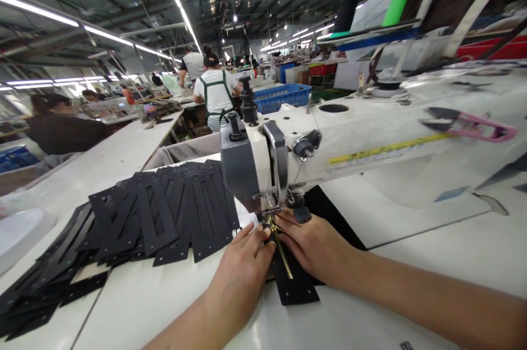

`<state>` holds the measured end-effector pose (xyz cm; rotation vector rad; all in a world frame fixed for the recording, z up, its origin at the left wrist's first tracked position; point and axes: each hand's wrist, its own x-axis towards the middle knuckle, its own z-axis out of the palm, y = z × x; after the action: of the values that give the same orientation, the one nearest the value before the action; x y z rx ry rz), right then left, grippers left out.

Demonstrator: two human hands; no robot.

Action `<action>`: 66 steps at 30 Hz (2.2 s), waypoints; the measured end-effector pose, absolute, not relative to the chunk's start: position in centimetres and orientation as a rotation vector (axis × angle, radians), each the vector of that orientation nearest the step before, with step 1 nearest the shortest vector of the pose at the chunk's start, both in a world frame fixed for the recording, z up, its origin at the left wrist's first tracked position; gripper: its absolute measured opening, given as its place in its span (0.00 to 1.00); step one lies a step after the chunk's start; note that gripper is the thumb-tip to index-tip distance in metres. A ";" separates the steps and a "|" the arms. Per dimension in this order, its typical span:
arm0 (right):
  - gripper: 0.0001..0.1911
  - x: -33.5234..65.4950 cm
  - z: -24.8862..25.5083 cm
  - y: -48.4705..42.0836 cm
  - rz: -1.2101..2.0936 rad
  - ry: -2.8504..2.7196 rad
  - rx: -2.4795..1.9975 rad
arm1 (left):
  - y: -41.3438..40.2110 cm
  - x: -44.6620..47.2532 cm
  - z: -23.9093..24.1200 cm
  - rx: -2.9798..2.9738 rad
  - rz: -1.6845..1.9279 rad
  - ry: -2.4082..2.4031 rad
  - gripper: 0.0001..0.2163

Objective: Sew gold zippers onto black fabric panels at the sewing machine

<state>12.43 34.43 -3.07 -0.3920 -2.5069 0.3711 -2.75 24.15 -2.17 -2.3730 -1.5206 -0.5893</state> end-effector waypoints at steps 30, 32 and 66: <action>0.12 10.7 -0.5 34.0 0.265 -2.519 -1.129 | 24.4 -2.7 -1.5 -2.348 -0.451 -1.578 0.15; 0.13 12.6 -0.2 32.7 0.267 -2.588 -0.908 | 23.8 -2.4 -1.2 -2.341 -0.469 -1.614 0.15; 0.17 15.1 -4.0 29.8 0.112 -2.475 -0.231 | 21.8 0.1 -2.4 -2.209 -0.583 -1.542 0.12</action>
<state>15.14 29.83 -3.97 -0.2311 -2.4753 0.1123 0.10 21.76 -2.45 -2.2086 -1.5417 -0.5834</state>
